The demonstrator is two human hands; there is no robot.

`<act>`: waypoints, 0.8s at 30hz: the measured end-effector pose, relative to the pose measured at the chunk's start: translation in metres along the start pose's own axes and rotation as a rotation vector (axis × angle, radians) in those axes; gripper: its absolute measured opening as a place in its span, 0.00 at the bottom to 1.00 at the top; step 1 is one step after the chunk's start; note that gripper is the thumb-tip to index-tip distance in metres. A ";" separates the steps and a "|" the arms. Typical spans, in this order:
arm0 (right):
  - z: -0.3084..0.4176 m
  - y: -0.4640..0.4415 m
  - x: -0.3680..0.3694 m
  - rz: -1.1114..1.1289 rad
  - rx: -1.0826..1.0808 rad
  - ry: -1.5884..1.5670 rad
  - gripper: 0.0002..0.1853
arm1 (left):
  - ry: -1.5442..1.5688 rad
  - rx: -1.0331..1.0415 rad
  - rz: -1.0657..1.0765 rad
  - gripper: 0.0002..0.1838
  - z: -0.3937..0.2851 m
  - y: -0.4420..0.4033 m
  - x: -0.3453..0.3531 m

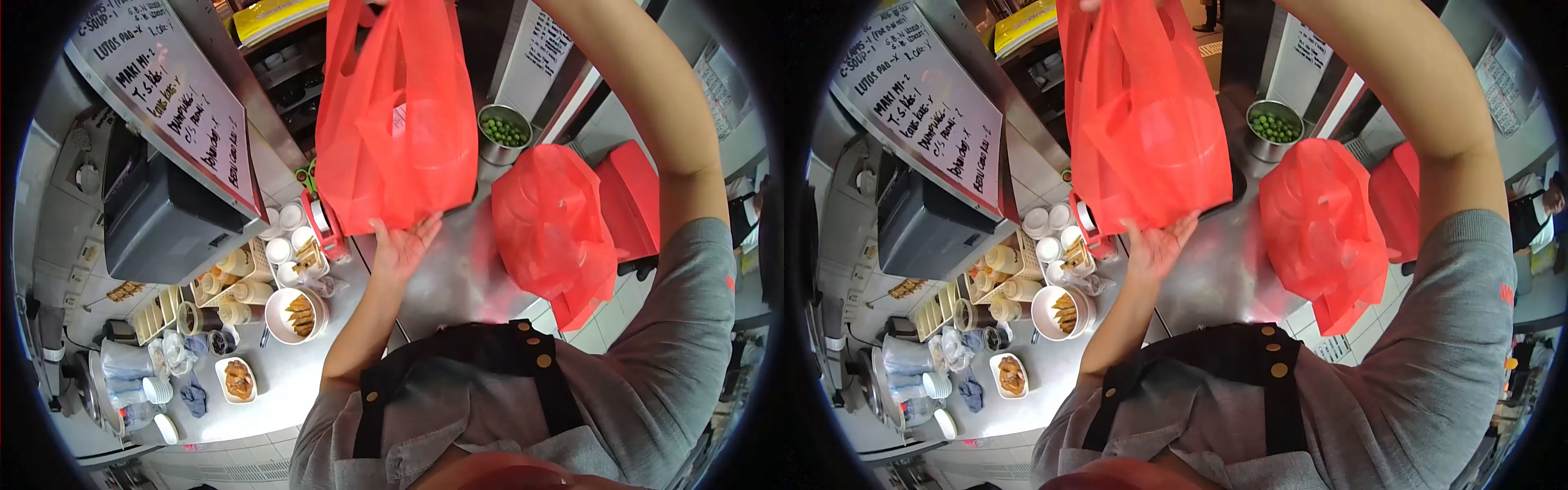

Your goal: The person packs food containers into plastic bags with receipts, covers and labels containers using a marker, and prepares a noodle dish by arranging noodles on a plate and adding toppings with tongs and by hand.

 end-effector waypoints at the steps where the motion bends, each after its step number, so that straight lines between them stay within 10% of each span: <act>1: -0.001 -0.003 -0.005 0.003 -0.005 0.005 0.09 | -0.005 0.004 0.005 0.61 -0.010 -0.020 -0.001; 3: -0.009 -0.012 -0.021 0.045 0.080 0.009 0.08 | -0.203 0.186 -0.003 0.74 -0.031 -0.054 0.000; 7: -0.036 -0.041 -0.063 -0.107 -0.026 -0.122 0.06 | -0.185 0.276 -0.085 0.69 -0.066 -0.128 -0.026; 18: -0.103 -0.121 -0.140 -0.368 -0.023 0.249 0.10 | -0.279 0.379 -0.281 0.16 -0.075 -0.228 -0.081; 24: -0.120 -0.128 -0.183 -0.565 -0.029 0.427 0.16 | -0.476 0.294 -0.449 0.14 -0.057 -0.227 -0.098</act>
Point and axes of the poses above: each hand's wrist, its own y-axis away from the middle knuckle, its own x-axis out of the palm, z = x × y, the point moved 1 cm from there along -y, towards the middle knuckle, and after that the axes turned 12 degrees about -y, right-handed, at the moved point
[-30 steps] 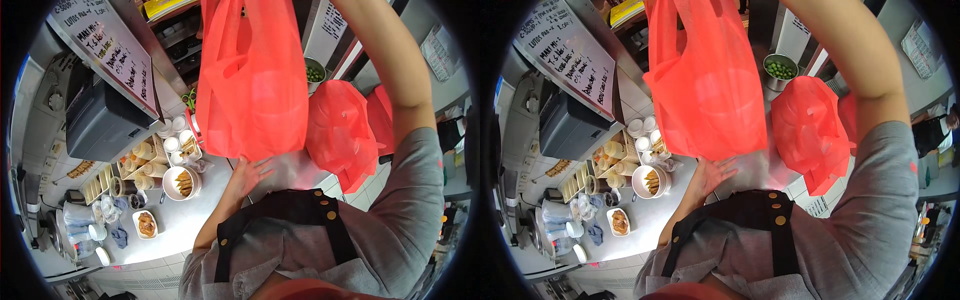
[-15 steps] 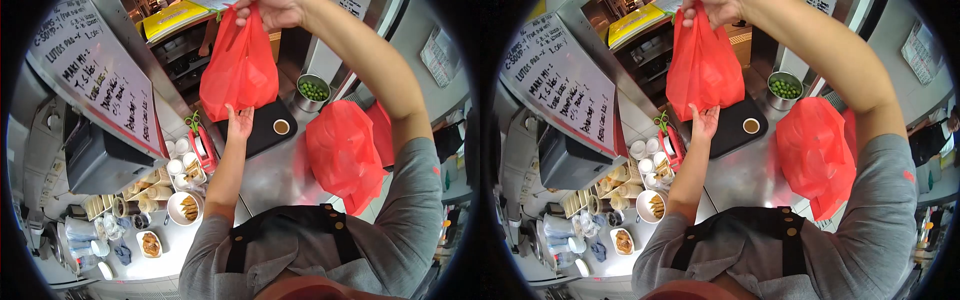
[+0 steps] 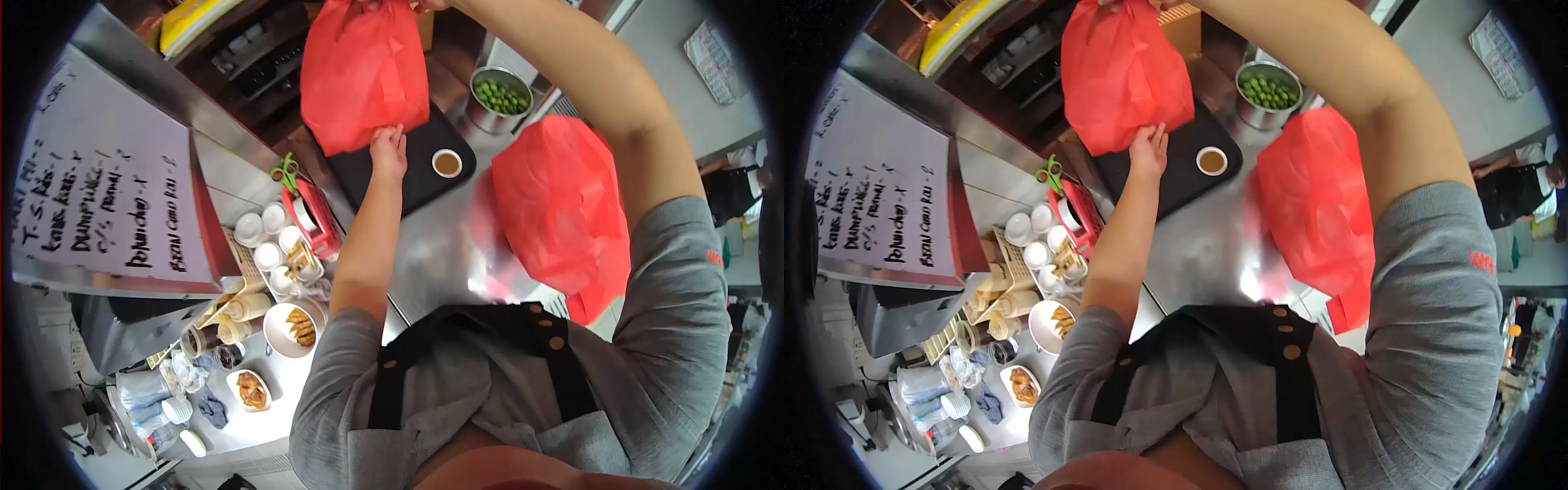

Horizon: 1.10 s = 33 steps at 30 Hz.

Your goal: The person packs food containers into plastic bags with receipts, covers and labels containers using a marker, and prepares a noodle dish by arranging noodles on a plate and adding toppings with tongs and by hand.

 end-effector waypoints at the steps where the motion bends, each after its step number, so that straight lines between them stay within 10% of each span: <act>1: -0.011 -0.005 0.000 -0.052 -0.001 0.022 0.18 | -0.002 -0.022 -0.010 0.14 0.023 0.006 -0.006; 4: -0.042 -0.016 -0.005 0.011 -0.012 -0.177 0.15 | -1.563 0.326 0.114 0.30 0.054 0.041 0.008; 7: -0.022 0.065 0.001 -0.105 -0.044 0.076 0.12 | -2.072 0.491 0.298 0.33 0.058 0.079 0.037; 13: -0.033 0.131 -0.008 0.068 0.006 -0.189 0.08 | -2.098 0.383 0.594 0.41 0.061 0.052 0.048; 20: -0.056 0.121 -0.010 -0.103 -0.088 -0.051 0.10 | -2.213 0.420 0.471 0.44 0.030 0.086 0.063; 23: -0.046 0.171 -0.018 -0.285 -0.178 0.133 0.18 | -2.185 0.456 0.379 0.46 0.016 0.126 0.065; 28: -0.054 0.301 -0.069 0.199 -0.285 0.451 0.27 | -2.294 0.296 0.504 0.44 0.015 0.201 0.045; 33: -0.076 0.435 -0.087 0.123 -0.010 0.669 0.50 | -2.351 0.243 0.572 0.44 0.056 0.246 -0.008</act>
Point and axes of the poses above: each hand's wrist, its own y-axis away from the middle knuckle, its own x-axis out of the palm, z = x × y, the point moved 1 cm from there along -y, towards the middle knuckle, and after that the axes turned 12 degrees about -y, right-handed, at the moved point
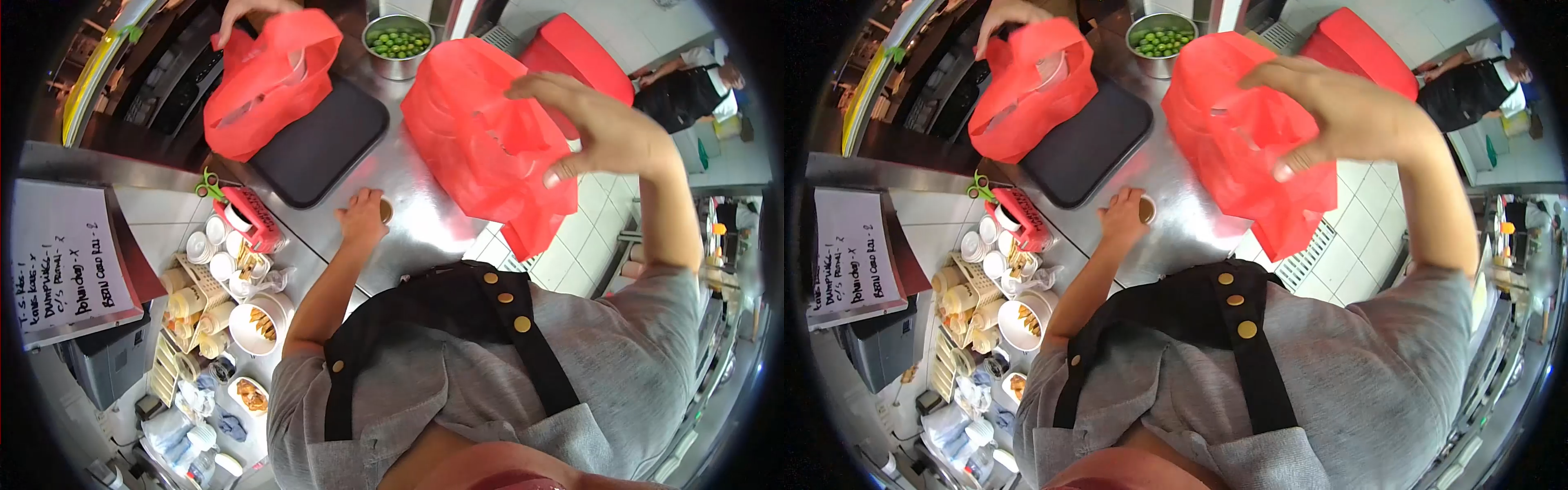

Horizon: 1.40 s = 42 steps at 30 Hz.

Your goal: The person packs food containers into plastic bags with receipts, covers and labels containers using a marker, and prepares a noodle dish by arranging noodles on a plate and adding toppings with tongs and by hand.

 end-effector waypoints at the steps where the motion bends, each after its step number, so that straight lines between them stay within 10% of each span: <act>1: 0.002 0.022 0.004 -0.035 0.109 -0.058 0.52 | -0.009 -0.013 0.074 0.43 -0.002 0.004 0.005; 5: -0.024 0.086 0.053 -0.183 0.149 0.001 0.55 | -0.091 0.019 0.107 0.38 -0.020 0.007 -0.025; 7: -0.022 0.093 0.080 -0.290 0.257 0.092 0.51 | 0.021 0.204 -0.471 0.32 -0.046 -0.001 -0.081; 13: -0.063 0.054 0.120 -0.487 0.150 0.195 0.22 | 0.276 0.635 -0.876 0.25 -0.156 -0.019 -0.225; 17: -0.097 0.044 0.072 -0.888 -0.133 -0.740 0.09 | -0.007 0.581 -0.382 0.22 -0.169 -0.088 -0.222; 20: -0.088 0.029 0.017 -0.971 -0.456 -1.117 0.08 | 0.543 0.593 -0.440 0.16 -0.153 -0.102 -0.252; 22: -0.101 0.017 -0.004 -0.825 -0.512 -1.120 0.11 | 1.497 0.670 -0.137 0.15 -0.136 -0.111 -0.277; 31: -0.023 -0.049 -0.106 -0.958 -0.696 -0.978 0.20 | 1.566 0.935 -0.787 0.18 -0.030 -0.039 -0.402; 37: -0.021 -0.139 -0.171 -0.384 -0.877 -1.146 0.21 | 1.257 0.561 -0.943 0.17 0.013 0.017 -0.449; 42: 0.042 -0.214 -0.130 -0.585 -0.859 -1.243 0.16 | 1.188 0.180 -1.076 0.18 0.075 0.042 -0.443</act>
Point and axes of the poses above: each hand's wrist, its own y-axis away from the middle knuckle, its own x-axis out of the palm, z = x × y, the point moved 1 cm from there along -y, towards the middle knuckle, and after that the axes turned 12 degrees about -y, right-handed, at the moved point
